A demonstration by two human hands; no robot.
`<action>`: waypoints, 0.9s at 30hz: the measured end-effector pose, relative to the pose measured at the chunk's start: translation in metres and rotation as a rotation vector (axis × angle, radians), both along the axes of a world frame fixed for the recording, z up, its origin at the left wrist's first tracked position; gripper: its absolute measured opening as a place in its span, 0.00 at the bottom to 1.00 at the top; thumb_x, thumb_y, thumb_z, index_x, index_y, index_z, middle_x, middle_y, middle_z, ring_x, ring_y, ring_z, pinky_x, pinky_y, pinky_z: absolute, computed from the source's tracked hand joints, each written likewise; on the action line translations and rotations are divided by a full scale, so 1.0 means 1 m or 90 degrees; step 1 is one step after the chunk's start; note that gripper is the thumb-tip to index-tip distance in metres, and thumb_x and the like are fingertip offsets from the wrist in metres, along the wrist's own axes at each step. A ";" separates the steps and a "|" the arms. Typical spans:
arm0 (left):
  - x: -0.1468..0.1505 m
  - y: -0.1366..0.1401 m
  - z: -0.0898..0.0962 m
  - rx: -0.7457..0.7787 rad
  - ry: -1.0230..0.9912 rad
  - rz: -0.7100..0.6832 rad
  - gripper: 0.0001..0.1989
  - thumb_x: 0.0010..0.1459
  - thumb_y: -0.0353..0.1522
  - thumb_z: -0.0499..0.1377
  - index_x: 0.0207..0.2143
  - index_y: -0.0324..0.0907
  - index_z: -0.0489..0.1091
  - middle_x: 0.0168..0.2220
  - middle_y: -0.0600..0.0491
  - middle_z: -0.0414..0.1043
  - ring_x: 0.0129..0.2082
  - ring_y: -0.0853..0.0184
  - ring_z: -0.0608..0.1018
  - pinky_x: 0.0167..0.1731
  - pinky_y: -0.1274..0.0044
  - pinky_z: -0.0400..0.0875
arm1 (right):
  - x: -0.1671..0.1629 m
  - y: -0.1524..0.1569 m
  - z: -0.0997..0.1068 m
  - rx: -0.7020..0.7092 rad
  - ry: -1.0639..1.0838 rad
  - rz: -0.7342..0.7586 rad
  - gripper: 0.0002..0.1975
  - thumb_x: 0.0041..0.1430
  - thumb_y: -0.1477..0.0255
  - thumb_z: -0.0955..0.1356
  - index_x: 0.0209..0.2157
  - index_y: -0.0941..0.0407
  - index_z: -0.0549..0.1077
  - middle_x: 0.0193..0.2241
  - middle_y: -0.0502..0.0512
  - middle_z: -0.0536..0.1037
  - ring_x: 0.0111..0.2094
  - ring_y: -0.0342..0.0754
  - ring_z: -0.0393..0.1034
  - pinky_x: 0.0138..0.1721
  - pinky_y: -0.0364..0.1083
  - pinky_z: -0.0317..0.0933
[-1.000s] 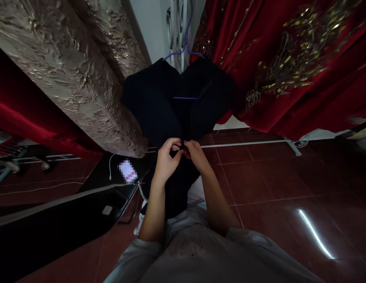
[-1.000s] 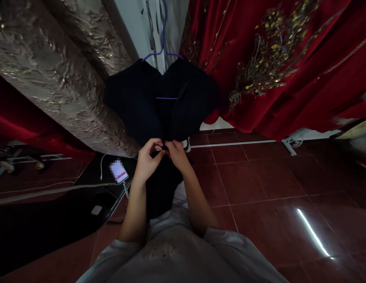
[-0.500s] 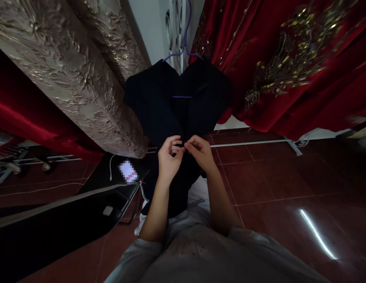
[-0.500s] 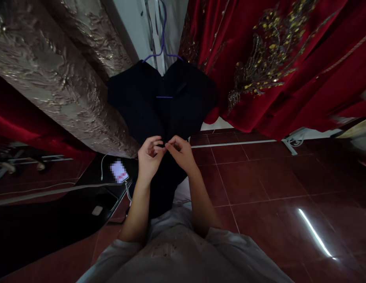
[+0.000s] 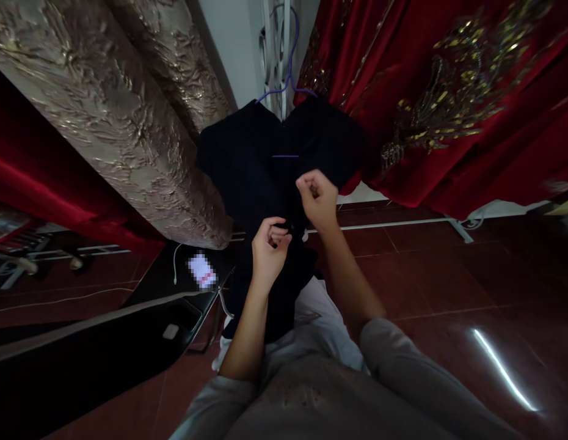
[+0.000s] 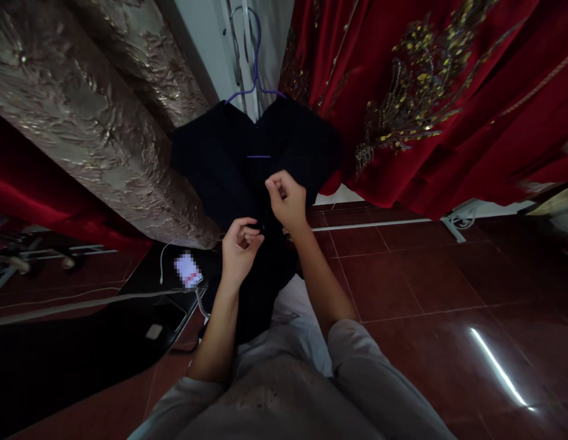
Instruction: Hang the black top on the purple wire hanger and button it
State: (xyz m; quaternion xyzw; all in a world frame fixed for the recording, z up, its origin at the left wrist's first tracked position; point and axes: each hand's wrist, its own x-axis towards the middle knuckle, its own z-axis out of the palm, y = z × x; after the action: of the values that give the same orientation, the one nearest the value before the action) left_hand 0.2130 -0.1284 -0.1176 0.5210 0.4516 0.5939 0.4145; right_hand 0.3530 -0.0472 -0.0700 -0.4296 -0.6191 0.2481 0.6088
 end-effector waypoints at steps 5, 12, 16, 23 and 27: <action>0.005 0.002 -0.001 0.019 -0.062 0.031 0.16 0.55 0.28 0.68 0.46 0.44 0.72 0.34 0.53 0.73 0.31 0.70 0.76 0.34 0.79 0.71 | 0.017 -0.006 0.023 -0.065 -0.074 0.142 0.14 0.63 0.58 0.71 0.31 0.54 0.73 0.24 0.49 0.70 0.25 0.43 0.60 0.28 0.45 0.54; 0.006 -0.001 0.003 0.042 -0.033 0.025 0.12 0.59 0.27 0.65 0.46 0.42 0.72 0.35 0.52 0.74 0.32 0.70 0.76 0.35 0.80 0.71 | 0.004 -0.068 -0.039 -0.222 0.052 0.132 0.10 0.60 0.61 0.74 0.37 0.52 0.77 0.28 0.50 0.78 0.30 0.48 0.72 0.33 0.47 0.65; 0.000 -0.002 0.002 0.056 -0.010 0.049 0.12 0.57 0.25 0.65 0.44 0.41 0.73 0.34 0.54 0.73 0.31 0.71 0.76 0.34 0.81 0.70 | -0.001 -0.068 -0.039 -0.199 0.052 0.133 0.08 0.59 0.64 0.73 0.32 0.53 0.78 0.27 0.50 0.77 0.28 0.47 0.69 0.30 0.46 0.60; -0.002 0.000 -0.002 0.089 -0.014 0.047 0.20 0.58 0.24 0.64 0.51 0.44 0.67 0.33 0.56 0.72 0.30 0.71 0.76 0.34 0.81 0.70 | -0.009 -0.064 -0.033 -0.294 0.185 0.225 0.09 0.58 0.67 0.71 0.26 0.53 0.80 0.15 0.49 0.67 0.18 0.42 0.56 0.22 0.44 0.47; 0.000 0.013 -0.010 0.099 -0.014 0.047 0.23 0.58 0.23 0.63 0.52 0.46 0.61 0.33 0.58 0.71 0.30 0.72 0.76 0.34 0.81 0.70 | -0.013 -0.028 -0.005 -0.297 0.305 0.221 0.07 0.52 0.66 0.73 0.25 0.55 0.79 0.14 0.45 0.62 0.16 0.38 0.47 0.19 0.42 0.38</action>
State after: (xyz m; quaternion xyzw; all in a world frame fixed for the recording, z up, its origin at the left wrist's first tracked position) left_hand 0.2129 -0.1155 -0.1275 0.5283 0.4184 0.6475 0.3557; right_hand 0.3400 -0.0751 -0.0753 -0.3753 -0.4497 0.5749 0.5713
